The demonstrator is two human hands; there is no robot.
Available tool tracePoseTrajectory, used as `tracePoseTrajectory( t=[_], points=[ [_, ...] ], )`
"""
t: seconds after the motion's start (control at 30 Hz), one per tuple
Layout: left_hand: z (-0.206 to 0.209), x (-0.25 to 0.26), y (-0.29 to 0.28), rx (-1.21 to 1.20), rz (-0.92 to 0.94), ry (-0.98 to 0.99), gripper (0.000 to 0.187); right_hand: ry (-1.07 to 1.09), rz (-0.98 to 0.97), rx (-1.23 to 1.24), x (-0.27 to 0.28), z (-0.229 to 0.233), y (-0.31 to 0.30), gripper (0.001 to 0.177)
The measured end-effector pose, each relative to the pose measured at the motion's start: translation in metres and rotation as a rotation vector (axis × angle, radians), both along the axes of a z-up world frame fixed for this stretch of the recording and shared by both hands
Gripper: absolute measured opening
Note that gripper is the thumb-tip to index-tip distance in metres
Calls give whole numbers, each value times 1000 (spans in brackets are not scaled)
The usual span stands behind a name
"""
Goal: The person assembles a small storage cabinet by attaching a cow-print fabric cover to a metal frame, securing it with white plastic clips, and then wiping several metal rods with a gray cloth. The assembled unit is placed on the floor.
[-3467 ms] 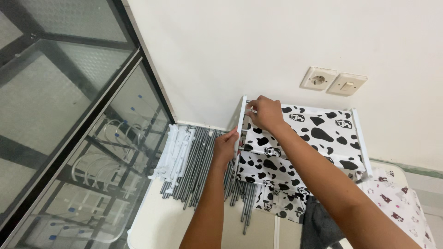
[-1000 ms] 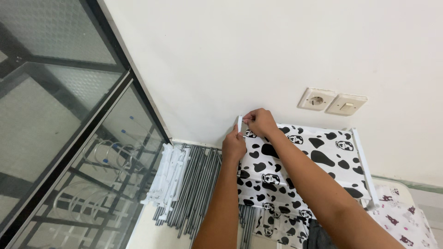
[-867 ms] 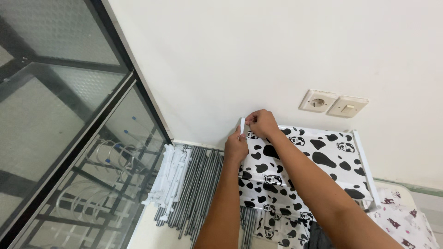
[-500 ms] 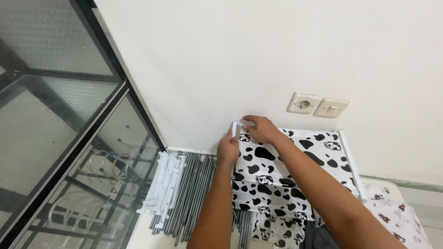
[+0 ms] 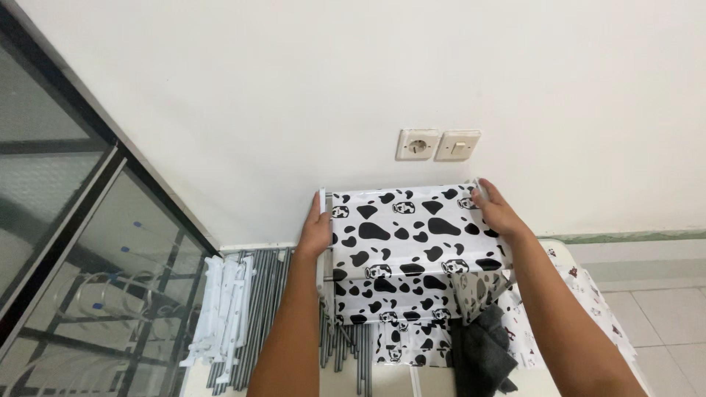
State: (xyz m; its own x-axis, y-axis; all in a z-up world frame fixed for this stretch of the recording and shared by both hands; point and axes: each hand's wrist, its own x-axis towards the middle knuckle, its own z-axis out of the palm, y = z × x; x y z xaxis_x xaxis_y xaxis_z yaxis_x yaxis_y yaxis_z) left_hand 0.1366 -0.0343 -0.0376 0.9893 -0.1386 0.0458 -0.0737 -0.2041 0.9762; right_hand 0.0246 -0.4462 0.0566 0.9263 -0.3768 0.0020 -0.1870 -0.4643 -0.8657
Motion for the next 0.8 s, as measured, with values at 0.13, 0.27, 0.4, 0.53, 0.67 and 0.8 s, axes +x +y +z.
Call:
tracePoseTrajectory(
  t=[0.13, 0.27, 0.4, 0.53, 0.67, 0.8],
  points=[
    [9, -5, 0, -43, -9, -41, 64, 246, 172, 35, 9, 0, -17, 72],
    [14, -18, -6, -50, 16, -86, 62, 134, -28, 119, 8, -8, -10, 60],
    [31, -21, -11, -228, 40, 136, 67, 96, -59, 198, 10, -13, -13, 55],
    [38, -29, -13, -287, 31, 175, 79, 31, -15, 222, 13, -22, -15, 53],
    [35, -23, -21, -357, -20, 161, 78, 27, -6, 294, 10, -26, -19, 55],
    [32, -26, -26, -414, -39, 140, 78, 17, 28, 300, 5, -17, -16, 56]
  ],
)
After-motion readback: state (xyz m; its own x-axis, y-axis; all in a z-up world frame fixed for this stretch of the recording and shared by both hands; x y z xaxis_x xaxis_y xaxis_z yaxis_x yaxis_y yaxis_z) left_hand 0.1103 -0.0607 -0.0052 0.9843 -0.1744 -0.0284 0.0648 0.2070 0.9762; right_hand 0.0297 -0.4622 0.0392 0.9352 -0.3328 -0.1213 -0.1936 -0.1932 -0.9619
